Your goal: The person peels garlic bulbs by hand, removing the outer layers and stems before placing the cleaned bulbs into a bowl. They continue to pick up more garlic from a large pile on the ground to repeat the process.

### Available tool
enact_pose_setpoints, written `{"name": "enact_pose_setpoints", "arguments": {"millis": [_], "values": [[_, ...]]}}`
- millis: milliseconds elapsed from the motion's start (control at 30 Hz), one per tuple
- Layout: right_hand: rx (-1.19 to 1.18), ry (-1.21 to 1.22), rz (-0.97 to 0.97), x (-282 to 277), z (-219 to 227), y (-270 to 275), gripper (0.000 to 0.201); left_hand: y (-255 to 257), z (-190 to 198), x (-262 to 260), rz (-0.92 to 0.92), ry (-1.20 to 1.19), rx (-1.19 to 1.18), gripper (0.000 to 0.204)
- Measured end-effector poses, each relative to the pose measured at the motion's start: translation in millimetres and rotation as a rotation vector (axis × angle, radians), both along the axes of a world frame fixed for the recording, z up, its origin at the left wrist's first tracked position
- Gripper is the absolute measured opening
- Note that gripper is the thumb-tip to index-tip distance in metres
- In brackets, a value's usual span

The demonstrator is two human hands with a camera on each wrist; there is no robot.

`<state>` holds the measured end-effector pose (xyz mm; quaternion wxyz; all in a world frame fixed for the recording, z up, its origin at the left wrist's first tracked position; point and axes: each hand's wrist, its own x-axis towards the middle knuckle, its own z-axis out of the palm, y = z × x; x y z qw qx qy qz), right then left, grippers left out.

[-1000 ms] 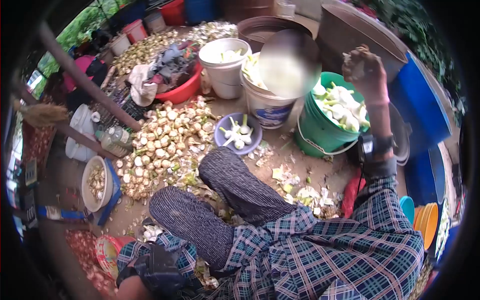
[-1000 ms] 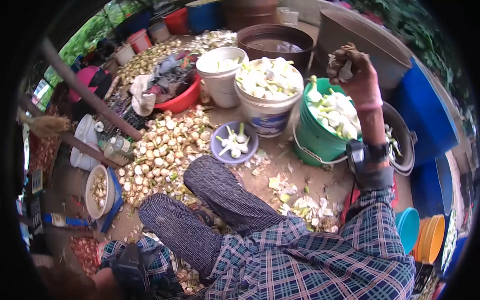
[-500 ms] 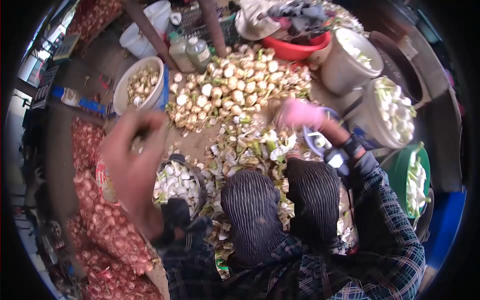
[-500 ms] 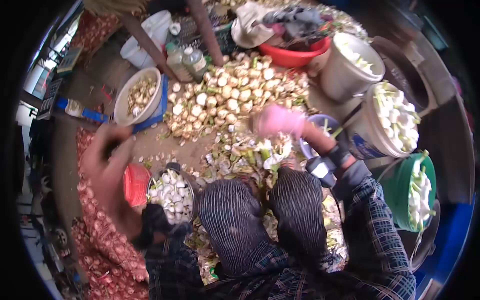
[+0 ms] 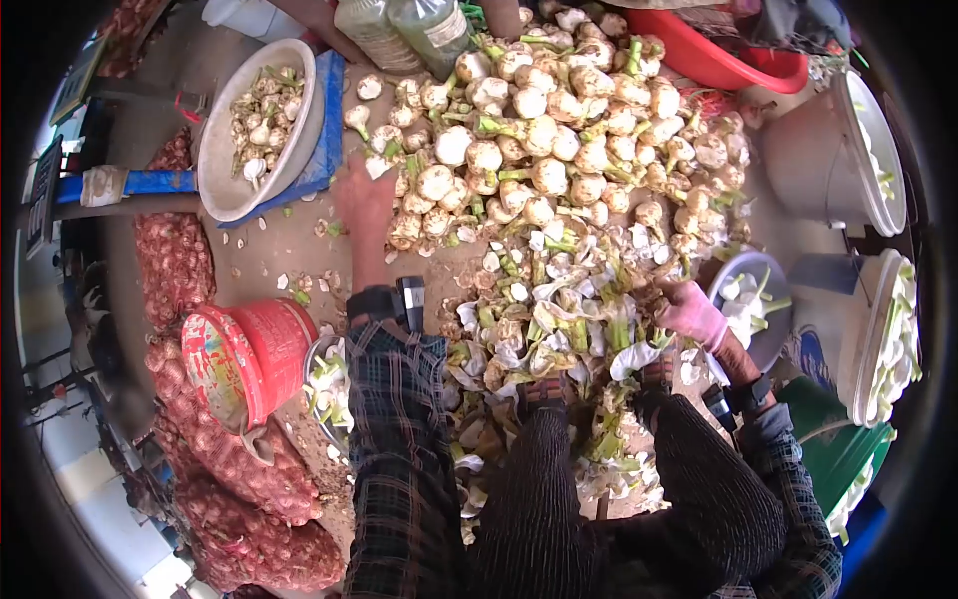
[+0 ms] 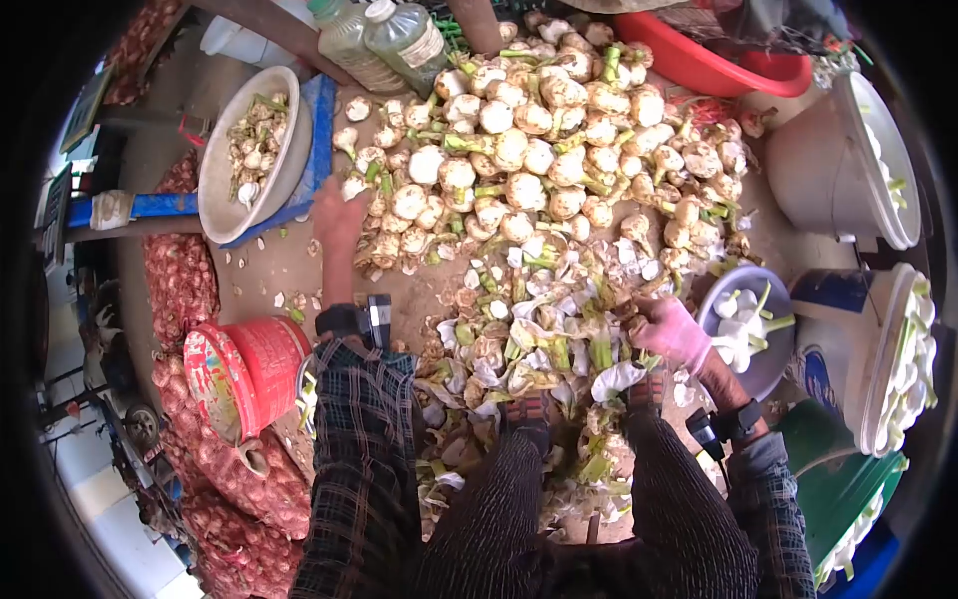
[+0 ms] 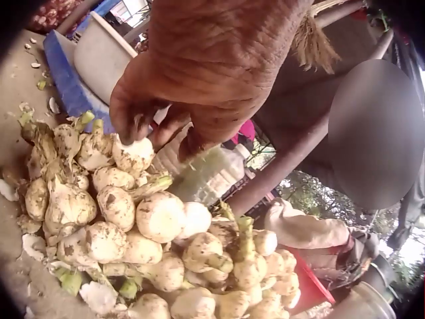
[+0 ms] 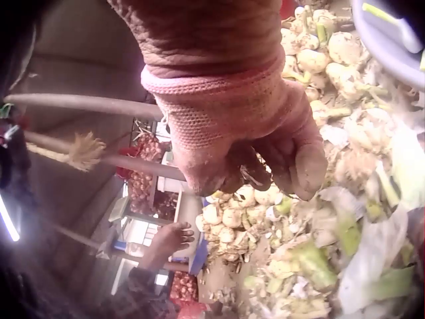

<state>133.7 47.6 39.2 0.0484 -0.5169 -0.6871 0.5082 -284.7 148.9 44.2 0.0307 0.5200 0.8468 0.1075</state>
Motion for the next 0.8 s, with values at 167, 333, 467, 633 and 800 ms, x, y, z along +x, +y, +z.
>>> {"name": "enact_pose_setpoints", "arguments": {"millis": [167,333,467,633,800], "values": [[-0.259,0.226,-0.126,-18.7,-29.7,12.6,0.031,5.2,-32.9,-3.6,-0.096,0.135,0.031,0.055],[-0.659,0.777,-0.259,-47.7,-20.7,28.5,0.04,-60.5,8.8,77.3,0.134,-1.001,0.362,0.049],[-0.952,1.054,-0.573,-68.5,-35.1,18.6,0.038,-103.2,-22.4,142.1,-0.113,-1.506,0.266,0.049],[-0.733,0.731,-0.63,-62.4,-40.0,26.8,0.03,-113.5,-41.8,187.5,-0.234,-1.589,0.02,0.05],[-0.73,0.845,-0.696,-52.7,-46.5,33.4,0.03,-99.2,-39.1,190.5,-0.537,-1.279,0.088,0.052]]}}
